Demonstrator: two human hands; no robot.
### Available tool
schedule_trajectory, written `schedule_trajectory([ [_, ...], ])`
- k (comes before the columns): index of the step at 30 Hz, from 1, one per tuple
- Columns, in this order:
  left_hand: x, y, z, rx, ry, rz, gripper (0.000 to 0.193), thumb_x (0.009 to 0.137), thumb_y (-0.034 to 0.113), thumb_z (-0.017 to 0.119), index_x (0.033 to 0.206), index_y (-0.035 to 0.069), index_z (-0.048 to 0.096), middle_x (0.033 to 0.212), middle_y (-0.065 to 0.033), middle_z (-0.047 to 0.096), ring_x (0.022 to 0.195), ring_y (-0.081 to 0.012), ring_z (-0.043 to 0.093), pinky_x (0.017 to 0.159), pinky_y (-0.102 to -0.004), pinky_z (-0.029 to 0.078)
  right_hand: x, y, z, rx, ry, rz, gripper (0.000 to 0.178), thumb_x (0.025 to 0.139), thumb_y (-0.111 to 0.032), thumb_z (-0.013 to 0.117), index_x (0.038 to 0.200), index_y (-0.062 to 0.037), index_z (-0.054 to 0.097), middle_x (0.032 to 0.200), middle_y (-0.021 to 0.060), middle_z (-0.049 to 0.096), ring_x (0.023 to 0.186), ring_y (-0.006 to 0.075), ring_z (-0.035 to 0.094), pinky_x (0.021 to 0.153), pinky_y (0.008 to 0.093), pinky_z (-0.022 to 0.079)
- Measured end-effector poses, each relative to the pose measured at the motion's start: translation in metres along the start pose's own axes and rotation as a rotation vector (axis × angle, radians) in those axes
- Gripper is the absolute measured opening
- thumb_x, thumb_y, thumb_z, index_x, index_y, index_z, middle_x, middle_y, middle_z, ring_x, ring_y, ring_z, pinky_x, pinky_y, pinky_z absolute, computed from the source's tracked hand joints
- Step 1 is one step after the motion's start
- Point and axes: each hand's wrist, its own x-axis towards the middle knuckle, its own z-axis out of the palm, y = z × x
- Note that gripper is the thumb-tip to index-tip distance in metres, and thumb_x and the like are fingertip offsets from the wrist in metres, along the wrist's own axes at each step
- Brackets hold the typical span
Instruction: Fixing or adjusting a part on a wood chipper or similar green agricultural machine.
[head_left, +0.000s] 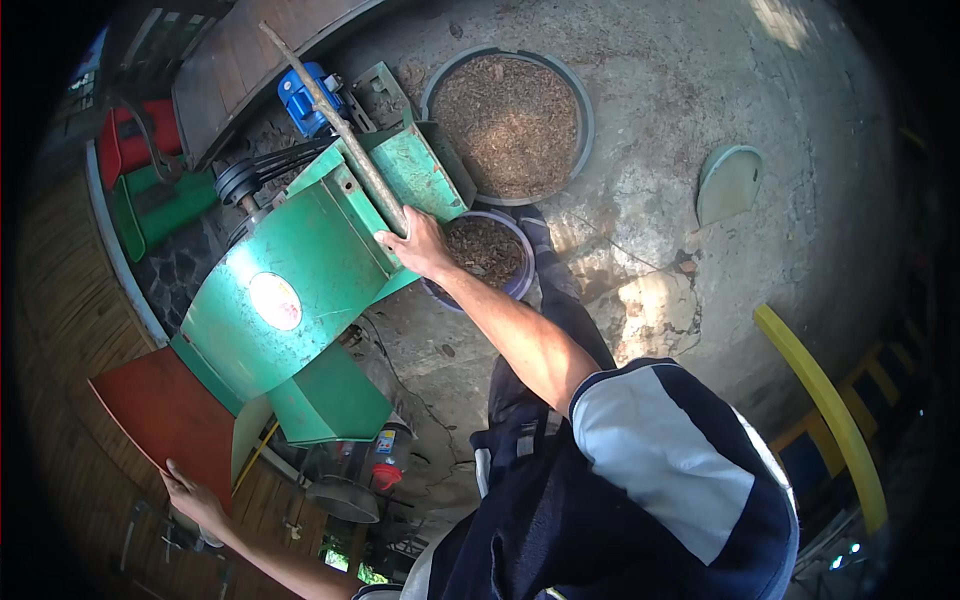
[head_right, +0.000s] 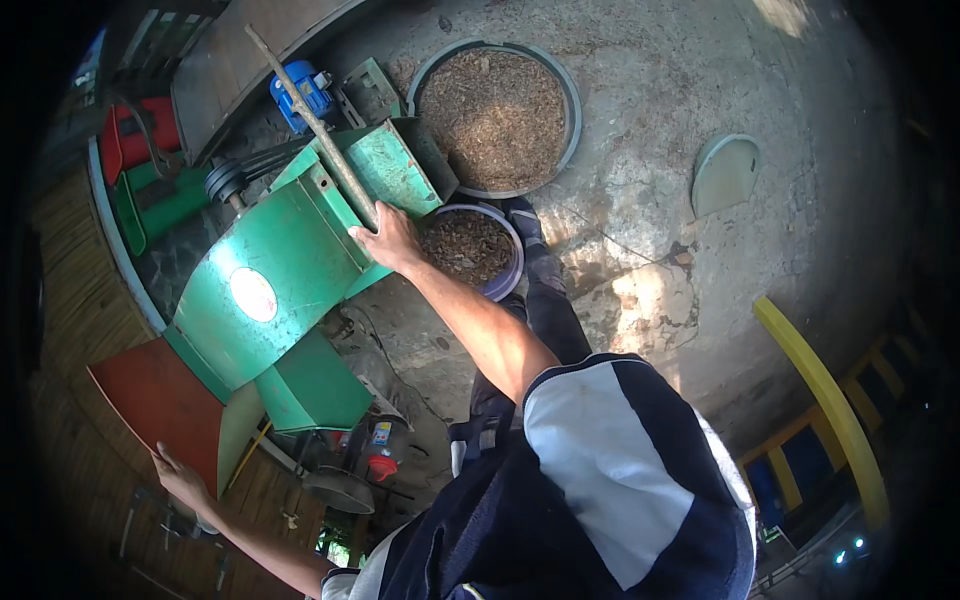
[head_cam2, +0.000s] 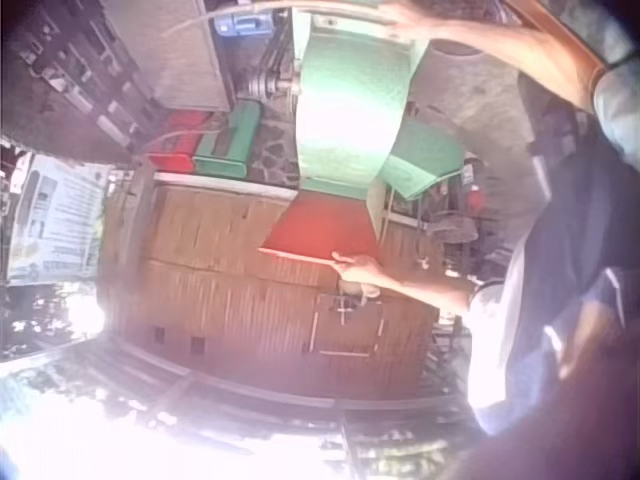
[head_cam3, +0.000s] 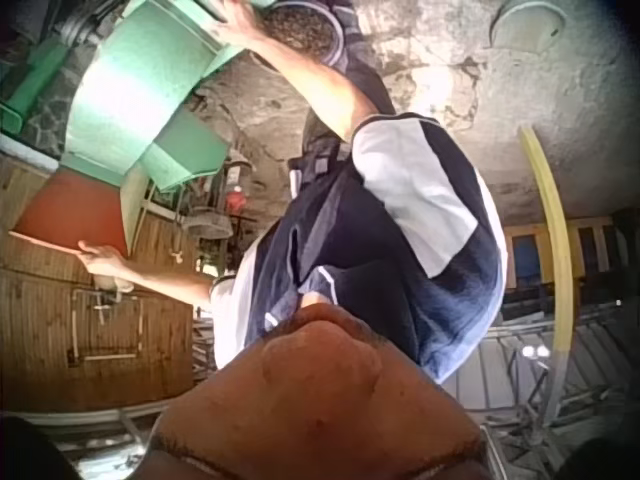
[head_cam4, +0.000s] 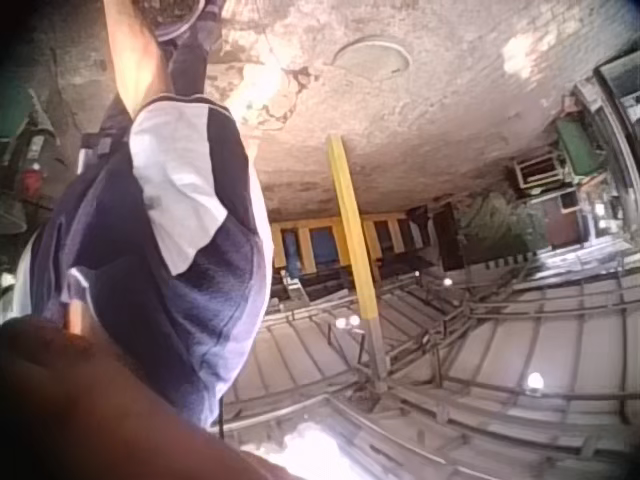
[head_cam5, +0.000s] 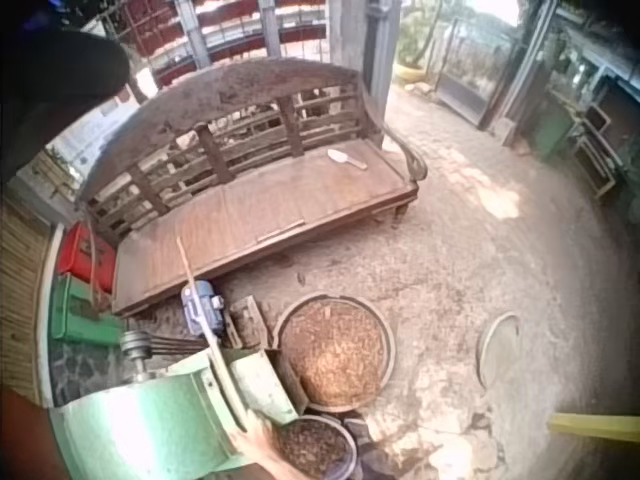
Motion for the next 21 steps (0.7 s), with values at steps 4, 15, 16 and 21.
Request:
schedule_trajectory([
  [4, 0.005, 0.012, -0.002, -0.009, 0.008, -0.034, 0.054, 0.111, 0.038, 0.047, 0.138, -0.007, 0.059, 0.123, -0.0331, 0.066, 0.106, -0.0477, 0.065, 0.088, -0.0485, 0.05, 0.019, -0.012, -0.007, 0.091, -0.025, -0.024, 0.072, 0.086, -0.042, 0.08, 0.129, 0.0112, 0.055, 0.124, 0.0322, 0.063, 0.119, 0.0423, 0.061, 0.102, 0.0505, 0.048],
  [15, 0.001, 0.016, -0.002, -0.06, 0.026, -0.11, 0.054, 0.112, 0.036, 0.048, 0.142, -0.008, 0.055, 0.129, -0.0298, 0.067, 0.101, -0.0312, 0.066, 0.092, -0.0413, 0.052, 0.018, -0.009, 0.001, 0.057, -0.052, -0.051, 0.068, 0.09, -0.041, 0.078, 0.12, 0.0152, 0.055, 0.111, 0.0338, 0.064, 0.105, 0.0463, 0.064, 0.093, 0.0528, 0.05],
  [16, 0.001, 0.007, -0.005, -0.055, -0.008, -0.161, 0.054, 0.111, 0.037, 0.049, 0.142, -0.008, 0.055, 0.129, -0.0287, 0.067, 0.104, -0.03, 0.067, 0.093, -0.041, 0.052, 0.017, -0.017, -0.003, 0.065, -0.072, -0.023, 0.066, 0.09, -0.041, 0.078, 0.118, 0.0147, 0.055, 0.109, 0.0334, 0.064, 0.103, 0.0465, 0.064, 0.092, 0.0532, 0.05],
  [21, -0.002, -0.006, -0.003, -0.008, -0.005, -0.182, 0.054, 0.111, 0.035, 0.05, 0.142, -0.009, 0.054, 0.131, -0.0287, 0.066, 0.109, -0.0318, 0.068, 0.094, -0.041, 0.052, 0.02, -0.022, 0.0, 0.006, -0.027, 0.006, 0.065, 0.089, -0.048, 0.077, 0.107, 0.0112, 0.057, 0.101, 0.0311, 0.065, 0.099, 0.0471, 0.065, 0.088, 0.0537, 0.05],
])
